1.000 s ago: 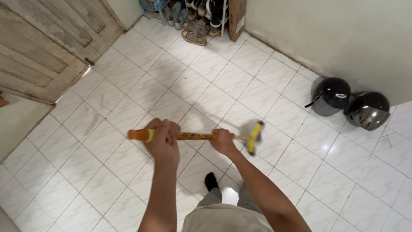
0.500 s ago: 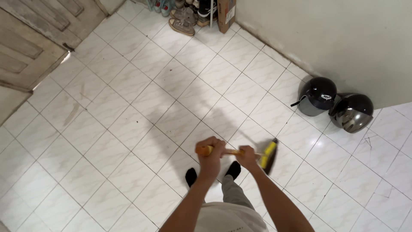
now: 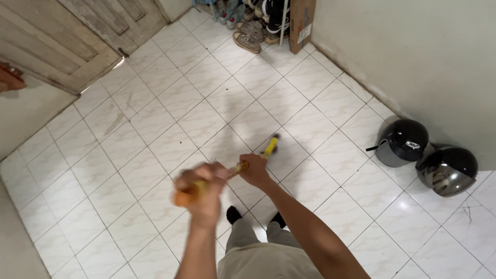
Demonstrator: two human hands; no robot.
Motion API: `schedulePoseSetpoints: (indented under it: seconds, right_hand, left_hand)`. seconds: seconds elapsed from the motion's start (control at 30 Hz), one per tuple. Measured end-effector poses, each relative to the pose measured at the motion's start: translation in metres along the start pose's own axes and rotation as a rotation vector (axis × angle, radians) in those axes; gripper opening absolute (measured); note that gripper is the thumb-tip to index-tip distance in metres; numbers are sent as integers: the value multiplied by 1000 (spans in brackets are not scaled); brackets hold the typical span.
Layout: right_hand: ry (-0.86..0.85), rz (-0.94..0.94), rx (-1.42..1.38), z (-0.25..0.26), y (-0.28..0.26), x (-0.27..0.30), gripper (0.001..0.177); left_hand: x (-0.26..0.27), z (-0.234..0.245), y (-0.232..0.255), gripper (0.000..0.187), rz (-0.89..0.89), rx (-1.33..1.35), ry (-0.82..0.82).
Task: The person sweeps the white tiled floor using a broom, moving dirt and debris across the room towards the door and around stored items.
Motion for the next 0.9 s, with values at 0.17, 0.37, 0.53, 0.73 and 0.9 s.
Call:
schedulePoseSetpoints:
  seconds: [0.17,0.37,0.53,0.73,0.9]
  right_hand:
    - [-209,-234,277,28,0,7,17]
    - [-195,-517,425,69,107,63,15]
    - [-77,-498,258,77,173,116,13]
    - [44,-246,160,-9,145,58,15]
    - [203,-14,-158,-82,56,-20,19]
  left_hand:
    - [-29,29,-7,36,119,225,110]
    - [-22,12,-119,24,364,84,120]
    - [21,-5,-162,36,750,99,151]
    - [-21,4,-101,36,447,-203,92]
    - [-45,34,-35,42,217,-315,83]
Point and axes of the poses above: each hand's wrist, its own x-axis away from the middle knuckle, its own z-axis out of the back of the hand, y = z × x, the point moved 2 cm from there along -x, towards the middle knuckle, and after that the axes turned 2 degrees about z, right-handed, at the moved point
